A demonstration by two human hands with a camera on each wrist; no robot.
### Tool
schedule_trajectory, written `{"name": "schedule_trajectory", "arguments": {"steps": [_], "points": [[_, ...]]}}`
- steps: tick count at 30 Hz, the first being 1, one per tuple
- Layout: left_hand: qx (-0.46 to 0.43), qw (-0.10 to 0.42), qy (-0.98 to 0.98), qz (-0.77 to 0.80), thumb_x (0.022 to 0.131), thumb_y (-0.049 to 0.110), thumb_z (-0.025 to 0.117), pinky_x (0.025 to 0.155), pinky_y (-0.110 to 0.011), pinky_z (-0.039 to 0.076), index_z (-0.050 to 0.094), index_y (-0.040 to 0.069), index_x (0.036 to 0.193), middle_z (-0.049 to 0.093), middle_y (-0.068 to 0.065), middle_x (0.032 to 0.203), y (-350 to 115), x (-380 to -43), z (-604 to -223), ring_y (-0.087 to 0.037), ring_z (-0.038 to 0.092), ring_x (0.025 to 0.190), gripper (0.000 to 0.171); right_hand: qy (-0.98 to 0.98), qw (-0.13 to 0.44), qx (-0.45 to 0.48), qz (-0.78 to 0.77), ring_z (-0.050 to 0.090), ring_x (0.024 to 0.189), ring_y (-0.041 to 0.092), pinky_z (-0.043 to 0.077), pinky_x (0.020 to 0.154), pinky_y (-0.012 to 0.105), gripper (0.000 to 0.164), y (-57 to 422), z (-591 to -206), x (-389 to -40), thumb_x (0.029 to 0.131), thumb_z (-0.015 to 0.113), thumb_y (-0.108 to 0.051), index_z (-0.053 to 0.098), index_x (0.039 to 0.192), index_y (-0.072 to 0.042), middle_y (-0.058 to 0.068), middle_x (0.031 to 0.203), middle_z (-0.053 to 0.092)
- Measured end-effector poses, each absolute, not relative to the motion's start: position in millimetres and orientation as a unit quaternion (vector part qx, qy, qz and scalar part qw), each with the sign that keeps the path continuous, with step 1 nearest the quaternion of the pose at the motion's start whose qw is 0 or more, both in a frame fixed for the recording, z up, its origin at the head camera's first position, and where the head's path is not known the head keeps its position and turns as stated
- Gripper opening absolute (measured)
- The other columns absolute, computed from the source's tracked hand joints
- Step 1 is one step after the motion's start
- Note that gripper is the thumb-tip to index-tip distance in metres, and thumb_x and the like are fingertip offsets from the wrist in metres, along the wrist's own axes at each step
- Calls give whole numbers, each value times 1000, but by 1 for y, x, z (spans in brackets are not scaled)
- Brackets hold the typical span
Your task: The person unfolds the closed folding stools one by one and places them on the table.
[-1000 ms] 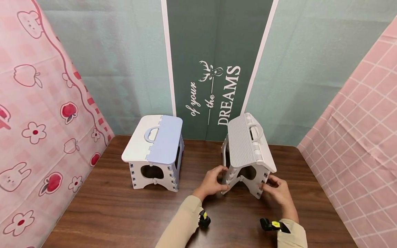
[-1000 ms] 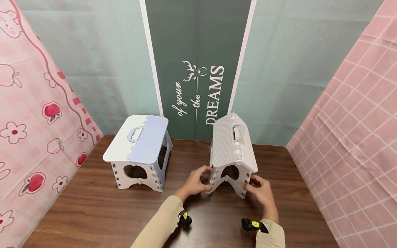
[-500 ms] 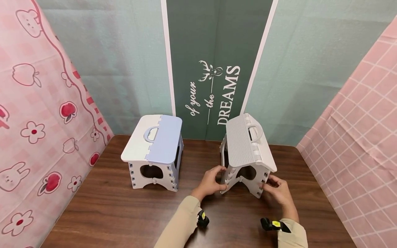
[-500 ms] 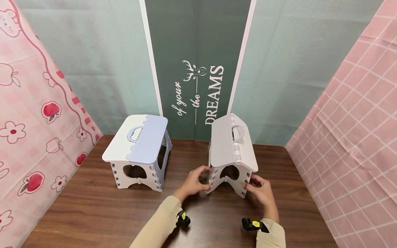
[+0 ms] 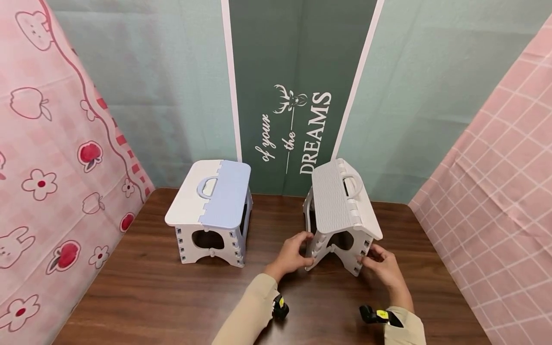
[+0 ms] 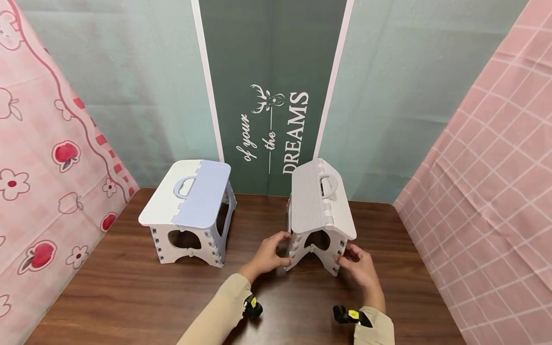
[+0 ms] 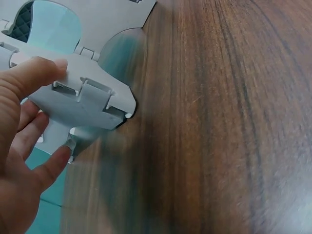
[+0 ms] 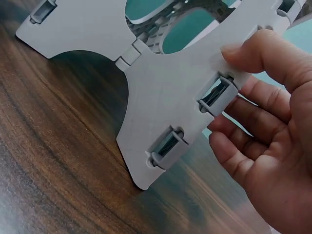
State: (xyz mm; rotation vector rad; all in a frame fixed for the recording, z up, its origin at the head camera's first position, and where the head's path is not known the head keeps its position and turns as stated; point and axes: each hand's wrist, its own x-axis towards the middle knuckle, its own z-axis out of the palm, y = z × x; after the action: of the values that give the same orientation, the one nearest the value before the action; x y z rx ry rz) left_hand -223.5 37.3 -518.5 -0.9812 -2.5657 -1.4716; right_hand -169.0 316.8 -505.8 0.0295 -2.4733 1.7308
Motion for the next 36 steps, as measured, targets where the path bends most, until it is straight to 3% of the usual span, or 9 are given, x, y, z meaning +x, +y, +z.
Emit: {"name": "schedule_trajectory", "arguments": {"steps": [4,9,16,24,36], "points": [[-320,-4,-839,-440,71,15,78,85,-26,44,49,3,129,55,-11,123,36,-220,-510,-27,56,104,65,-856,68,20,512,61,82,10,50,66,24,33,316,-502,-166,81,70,-6,58,110,7,17,97,64],[-310,-11,-856,-413,74,23,77,86,-27,44,46,6,133,52,-9,124,35,-216,-505,-24,54,105,69,-902,85,23,423,62,87,27,52,68,34,31,312,-491,-162,83,70,-13,60,108,2,19,98,64],[-294,19,-922,-253,72,33,77,83,-43,45,43,14,138,46,-14,129,30,-202,-473,-27,51,110,77,-968,81,50,234,53,95,51,43,76,58,56,304,-455,-150,80,70,-22,50,118,13,34,108,56],[-284,49,-943,-163,72,40,77,80,-41,45,53,12,129,52,-11,124,22,-199,-445,-27,53,108,68,-972,83,68,211,53,94,51,42,77,58,53,304,-429,-150,75,74,-18,53,111,15,33,103,57],[-319,97,-928,-166,77,37,72,86,-43,43,54,16,130,51,-10,126,14,-206,-409,-27,51,112,60,-965,123,106,205,47,103,54,37,83,61,63,311,-397,-158,72,78,-17,50,122,10,37,115,50]]}}
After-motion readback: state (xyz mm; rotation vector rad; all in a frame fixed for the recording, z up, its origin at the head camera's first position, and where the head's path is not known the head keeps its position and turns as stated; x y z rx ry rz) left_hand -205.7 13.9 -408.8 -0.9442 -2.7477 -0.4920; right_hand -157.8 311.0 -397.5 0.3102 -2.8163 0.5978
